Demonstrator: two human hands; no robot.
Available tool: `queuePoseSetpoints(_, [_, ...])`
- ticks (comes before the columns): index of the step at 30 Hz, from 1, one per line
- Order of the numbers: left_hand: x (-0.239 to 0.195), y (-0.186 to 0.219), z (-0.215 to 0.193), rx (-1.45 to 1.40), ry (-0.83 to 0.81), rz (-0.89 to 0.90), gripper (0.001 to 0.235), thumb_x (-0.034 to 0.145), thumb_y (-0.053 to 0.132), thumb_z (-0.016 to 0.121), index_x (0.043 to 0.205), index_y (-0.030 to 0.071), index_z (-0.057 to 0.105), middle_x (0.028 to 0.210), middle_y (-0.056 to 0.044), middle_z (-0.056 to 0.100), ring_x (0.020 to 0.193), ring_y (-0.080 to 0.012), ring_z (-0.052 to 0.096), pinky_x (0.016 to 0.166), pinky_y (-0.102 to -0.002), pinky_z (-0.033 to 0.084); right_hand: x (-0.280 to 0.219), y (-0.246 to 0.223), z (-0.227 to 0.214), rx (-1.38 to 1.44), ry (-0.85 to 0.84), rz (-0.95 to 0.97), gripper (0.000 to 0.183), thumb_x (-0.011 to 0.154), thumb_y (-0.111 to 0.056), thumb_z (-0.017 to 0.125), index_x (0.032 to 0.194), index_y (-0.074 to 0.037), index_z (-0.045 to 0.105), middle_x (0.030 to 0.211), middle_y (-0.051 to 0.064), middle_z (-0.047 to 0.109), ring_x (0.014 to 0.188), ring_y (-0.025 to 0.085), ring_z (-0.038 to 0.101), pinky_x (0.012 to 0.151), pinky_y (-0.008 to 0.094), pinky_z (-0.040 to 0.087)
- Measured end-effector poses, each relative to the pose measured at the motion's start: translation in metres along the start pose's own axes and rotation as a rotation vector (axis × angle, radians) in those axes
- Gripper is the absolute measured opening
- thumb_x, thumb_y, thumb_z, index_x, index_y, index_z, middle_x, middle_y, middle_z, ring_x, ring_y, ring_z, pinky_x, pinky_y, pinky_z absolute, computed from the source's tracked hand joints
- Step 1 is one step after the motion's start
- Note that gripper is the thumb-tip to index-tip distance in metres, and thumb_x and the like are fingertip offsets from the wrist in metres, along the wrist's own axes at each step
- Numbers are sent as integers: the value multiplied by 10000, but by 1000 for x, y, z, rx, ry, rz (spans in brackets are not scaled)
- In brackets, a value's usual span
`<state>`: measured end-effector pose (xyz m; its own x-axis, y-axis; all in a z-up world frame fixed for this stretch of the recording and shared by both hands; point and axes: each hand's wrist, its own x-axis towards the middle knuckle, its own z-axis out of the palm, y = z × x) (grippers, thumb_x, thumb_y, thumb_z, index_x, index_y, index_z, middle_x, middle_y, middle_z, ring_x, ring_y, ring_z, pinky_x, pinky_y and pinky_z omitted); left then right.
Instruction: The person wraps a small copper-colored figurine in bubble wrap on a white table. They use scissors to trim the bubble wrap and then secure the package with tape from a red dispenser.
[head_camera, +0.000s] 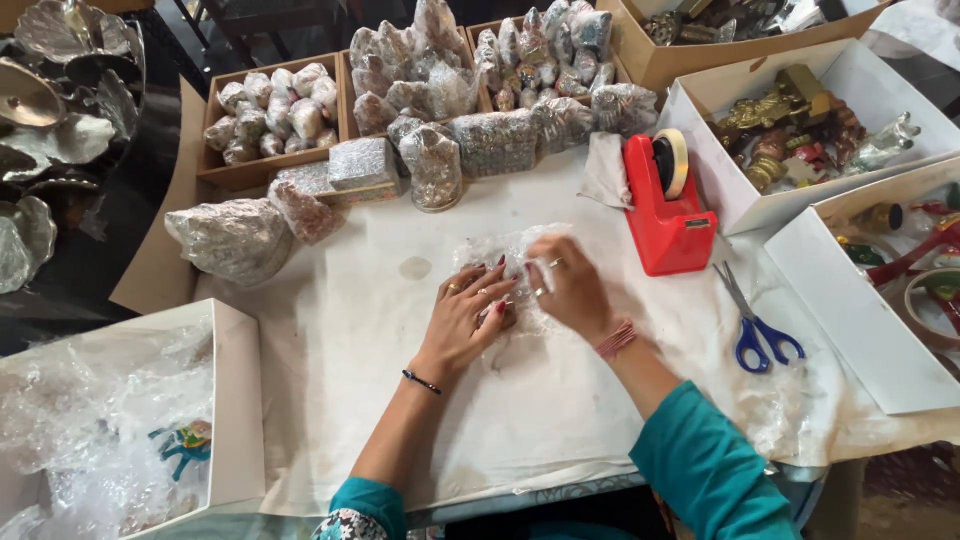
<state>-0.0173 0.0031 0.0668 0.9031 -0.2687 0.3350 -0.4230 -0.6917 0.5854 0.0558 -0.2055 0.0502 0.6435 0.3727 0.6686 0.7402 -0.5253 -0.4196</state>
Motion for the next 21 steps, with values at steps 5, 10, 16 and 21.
queuePoseSetpoints(5, [-1,-8,4,72,-9,8,456,894,350,562,1293,163,678,1488,-61,585,1389,-309,466,1166,-468,280,5,-4,0,-130,-321,-70,479,948,-147,586,1418,-94,515,1430,134,565,1338,328,531,1114,489,395])
queuePoseSetpoints(10, [-1,-9,2,83,1,76,493,792,360,664,1264,222,700,1470,-67,577,1388,-327,456,1137,-486,288,8,2,-24,-410,-358,-128,548,924,-347,608,1424,-134,534,1470,134,525,1330,333,501,1130,576,297])
queuePoseSetpoints(16, [3,-7,-3,106,-5,97,414,726,356,732,1126,257,771,1447,-45,598,1377,-315,468,1142,-487,296,-18,-19,-108,-30,-224,185,312,915,-195,728,1211,-94,730,1212,101,737,1143,281,672,999,391,532])
queuePoseSetpoints(21, [1,-6,2,81,48,94,315,755,332,735,1053,250,797,1424,-43,619,1361,-313,482,1126,-476,315,-79,-17,-203,-39,69,701,230,987,-156,669,1191,-63,720,1052,96,767,993,237,754,851,350,570])
